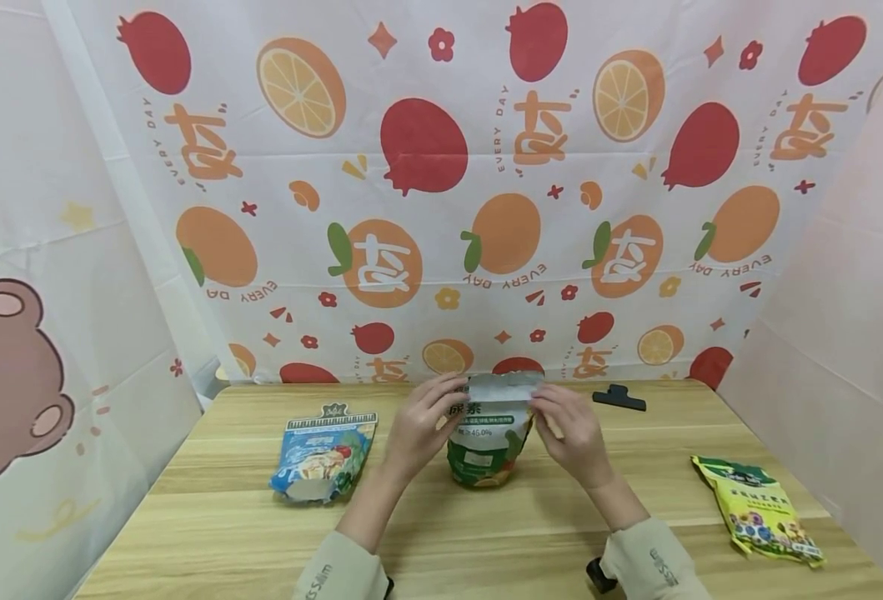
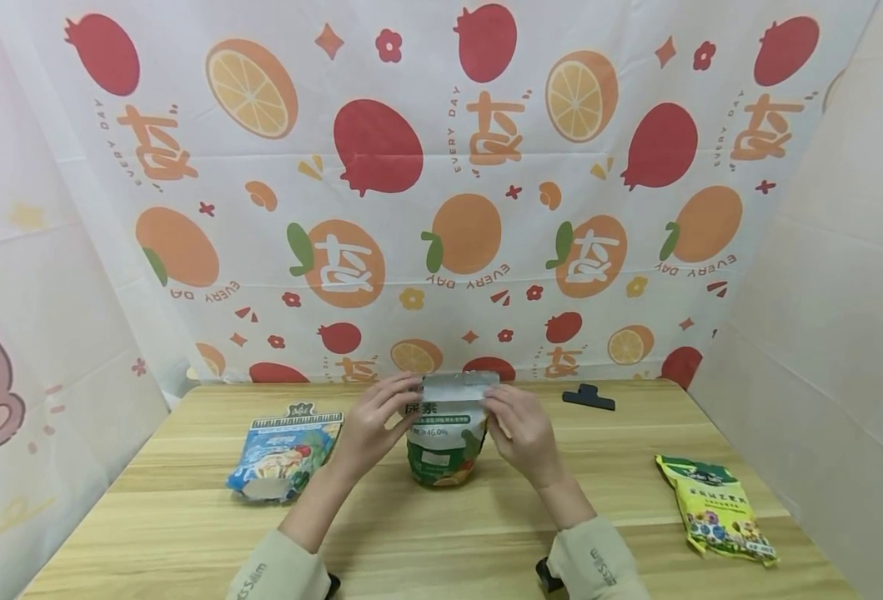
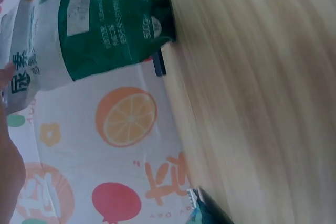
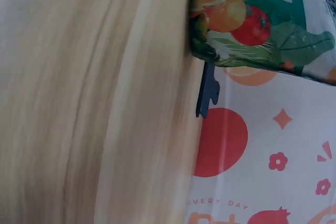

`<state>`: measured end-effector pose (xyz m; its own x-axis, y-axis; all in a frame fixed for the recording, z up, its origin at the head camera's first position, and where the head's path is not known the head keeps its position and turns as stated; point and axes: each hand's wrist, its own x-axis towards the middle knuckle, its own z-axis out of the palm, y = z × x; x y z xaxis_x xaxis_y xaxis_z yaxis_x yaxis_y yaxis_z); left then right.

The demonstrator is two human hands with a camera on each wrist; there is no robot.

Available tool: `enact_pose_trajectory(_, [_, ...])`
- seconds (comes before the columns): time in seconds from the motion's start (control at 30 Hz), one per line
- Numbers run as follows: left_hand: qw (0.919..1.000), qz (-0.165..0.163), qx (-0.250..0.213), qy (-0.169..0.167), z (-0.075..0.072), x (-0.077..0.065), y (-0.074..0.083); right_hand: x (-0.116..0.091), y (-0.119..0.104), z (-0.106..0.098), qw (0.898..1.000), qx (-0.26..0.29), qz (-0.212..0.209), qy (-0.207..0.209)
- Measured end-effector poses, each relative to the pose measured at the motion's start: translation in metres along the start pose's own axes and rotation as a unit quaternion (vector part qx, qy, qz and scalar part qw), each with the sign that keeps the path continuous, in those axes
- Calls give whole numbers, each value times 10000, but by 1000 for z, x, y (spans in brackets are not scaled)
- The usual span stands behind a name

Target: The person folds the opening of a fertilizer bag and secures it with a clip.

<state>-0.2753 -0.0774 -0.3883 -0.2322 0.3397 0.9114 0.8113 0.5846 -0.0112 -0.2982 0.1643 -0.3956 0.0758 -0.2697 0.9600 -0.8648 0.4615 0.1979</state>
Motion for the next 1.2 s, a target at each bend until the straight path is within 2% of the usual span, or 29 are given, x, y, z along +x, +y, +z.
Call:
enact_pose_trajectory(0.03, [9997, 196, 152, -52, -1, 0, -1, 1, 0, 1, 9992, -2, -316, -237])
enact_pose_trajectory(0.1, [9977, 404, 492, -210, -1, -1, -2, 2, 1, 2, 9958, -39, -486, -777])
enact_pose_trajectory(0.2, [9931, 546, 929, -456, -1, -3, -3, 1, 0, 2, 9906, -112, -287, -1331])
enact_pose_trajectory(0.27, [9914, 531, 1002, -659, 0, -3, -3, -1, 1, 2, 9879, -125, -103, -1540])
enact_pose_trajectory(0.4, [9938, 174, 579, -935, 2, -5, -4, -3, 1, 3, 9839, -2, 279, -1766])
enact_pose_trajectory(0.53, [9950, -231, 161, -956, 3, -7, -4, -2, -1, 4, 9768, 256, 871, -1939])
enact_pose_trajectory(0.63, [9939, -570, -128, -934, 4, -7, -3, 1, -3, 4, 9684, 406, 1314, -2079])
enact_pose_trajectory(0.73, [9885, -1031, -450, -1006, 3, -4, -2, 5, -3, 4, 9554, 526, 1762, -2311])
enact_pose_trajectory(0.83, [9737, -1638, -967, -1251, 3, 0, -1, 11, -3, 5, 9324, 895, 2318, -2624])
enact_pose_trajectory(0.9, [9582, -2027, -1409, -1450, 3, 3, -2, 14, -3, 5, 9140, 1191, 2672, -2810])
enact_pose_trajectory(0.97, [9385, -2401, -1854, -1647, 3, 5, -2, 16, -2, 4, 8989, 1395, 2906, -2967])
enact_pose_trajectory(1.03, [9198, -2675, -2209, -1832, 4, 6, -2, 16, -2, 4, 8890, 1509, 3022, -3092])
enact_pose_trajectory(1.1, [9032, -2954, -2406, -1976, 4, 5, -2, 17, -2, 4, 8832, 1591, 3084, -3156])
enact_pose_trajectory(1.17, [8902, -3192, -2520, -2054, 5, 5, -2, 16, -1, 4, 8805, 1666, 3119, -3158])
enact_pose_trajectory(1.2, [8864, -3271, -2543, -2063, 6, 4, -2, 16, -1, 4, 8799, 1699, 3135, -3140])
